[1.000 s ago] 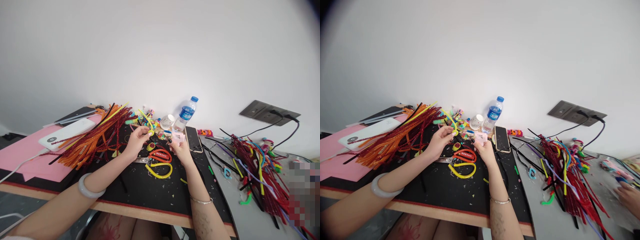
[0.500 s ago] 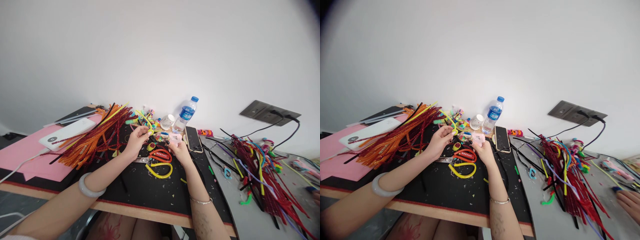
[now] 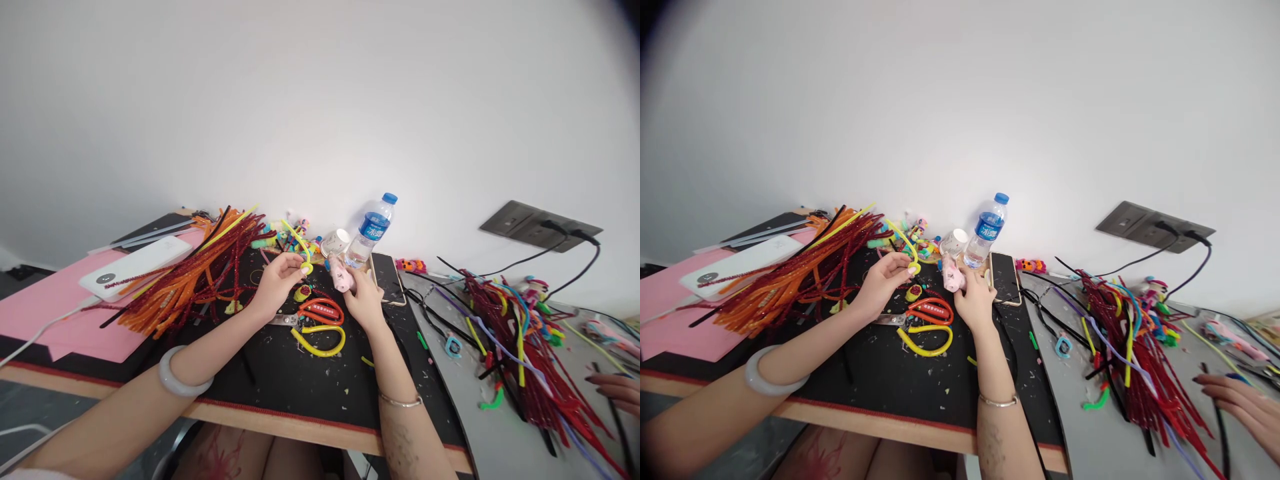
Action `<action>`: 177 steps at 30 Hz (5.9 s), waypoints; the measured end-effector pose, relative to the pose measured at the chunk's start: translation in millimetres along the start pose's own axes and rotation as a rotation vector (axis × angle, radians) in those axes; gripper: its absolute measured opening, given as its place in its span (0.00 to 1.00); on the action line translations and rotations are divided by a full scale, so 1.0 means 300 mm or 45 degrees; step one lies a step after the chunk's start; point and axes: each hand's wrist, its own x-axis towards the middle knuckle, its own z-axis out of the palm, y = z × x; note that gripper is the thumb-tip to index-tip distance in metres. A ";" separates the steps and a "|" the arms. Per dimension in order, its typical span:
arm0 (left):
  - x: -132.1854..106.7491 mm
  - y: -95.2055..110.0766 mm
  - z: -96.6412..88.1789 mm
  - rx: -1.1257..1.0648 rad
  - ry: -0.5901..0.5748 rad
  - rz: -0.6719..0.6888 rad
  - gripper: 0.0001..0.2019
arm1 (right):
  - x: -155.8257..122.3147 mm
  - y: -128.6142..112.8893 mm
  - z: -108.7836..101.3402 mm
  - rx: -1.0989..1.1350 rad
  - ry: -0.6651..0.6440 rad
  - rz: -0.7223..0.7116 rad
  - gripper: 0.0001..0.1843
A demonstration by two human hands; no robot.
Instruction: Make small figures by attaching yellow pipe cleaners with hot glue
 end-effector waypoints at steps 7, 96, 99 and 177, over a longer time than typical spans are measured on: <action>-0.010 -0.004 0.005 0.146 -0.135 0.070 0.11 | -0.006 -0.016 0.006 -0.058 0.009 0.065 0.25; -0.026 -0.007 0.018 -0.323 -0.190 -0.261 0.11 | -0.087 -0.184 0.073 0.511 0.045 -0.448 0.09; -0.029 -0.008 0.018 -0.308 -0.193 -0.250 0.11 | -0.087 -0.183 0.077 0.473 0.031 -0.429 0.10; -0.043 -0.006 0.025 0.045 -0.178 -0.154 0.13 | -0.084 -0.168 0.093 0.334 0.015 -0.371 0.14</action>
